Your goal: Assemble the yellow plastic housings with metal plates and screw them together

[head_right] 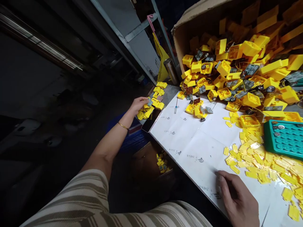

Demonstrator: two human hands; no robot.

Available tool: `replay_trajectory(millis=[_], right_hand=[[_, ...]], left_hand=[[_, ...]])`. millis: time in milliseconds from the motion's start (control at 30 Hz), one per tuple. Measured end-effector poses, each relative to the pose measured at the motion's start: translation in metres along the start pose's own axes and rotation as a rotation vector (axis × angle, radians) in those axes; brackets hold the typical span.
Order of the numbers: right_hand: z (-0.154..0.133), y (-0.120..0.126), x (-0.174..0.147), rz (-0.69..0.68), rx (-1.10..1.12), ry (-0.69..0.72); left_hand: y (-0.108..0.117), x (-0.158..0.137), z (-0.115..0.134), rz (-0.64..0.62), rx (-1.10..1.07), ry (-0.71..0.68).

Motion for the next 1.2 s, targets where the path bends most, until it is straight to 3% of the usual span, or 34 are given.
replay_trajectory(millis=[267, 433, 533, 600, 700, 767, 867, 933, 1033, 1200], right_hand=[[0.009, 0.000, 0.000, -0.007, -0.011, 0.129], [0.010, 0.001, 0.001, 0.041, 0.021, 0.131], [-0.002, 0.005, -0.001, 0.129, 0.084, 0.131], [-0.018, 0.008, -0.006, 0.172, 0.136, 0.212], [-0.036, 0.011, -0.012, 0.098, 0.243, 0.331], [-0.034, 0.018, -0.014, 0.100, 0.253, 0.318], [-0.020, 0.040, -0.023, 0.200, 0.214, 0.282], [-0.008, 0.057, -0.033, 0.282, 0.179, 0.257], [0.007, 0.075, -0.044, 0.369, 0.148, 0.205], [0.013, 0.077, -0.042, 0.373, 0.163, 0.180]], left_hand=[[0.002, -0.003, -0.001, 0.055, 0.082, -0.084], [0.019, -0.003, 0.014, 0.158, 0.081, -0.169], [0.019, -0.025, 0.031, 0.158, 0.043, -0.245], [0.002, -0.055, 0.045, 0.079, -0.006, -0.308], [-0.045, -0.121, 0.070, -0.156, -0.088, -0.417], [-0.082, -0.177, 0.088, -0.385, -0.101, -0.592], [-0.130, -0.254, 0.106, -0.652, -0.097, -0.720], [-0.152, -0.288, 0.114, -0.709, -0.087, -0.759], [-0.174, -0.313, 0.123, -0.726, -0.046, -0.808], [-0.185, -0.339, 0.130, -0.802, 0.050, -0.932]])
Point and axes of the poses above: each hand's wrist, its own x-axis towards the middle knuckle, its own y-axis out of the back of the hand, z = x × y, the point moved 5 cm from there along x, towards the middle knuckle, and after that the axes turned 15 degrees about z, right-handed, at the moved point
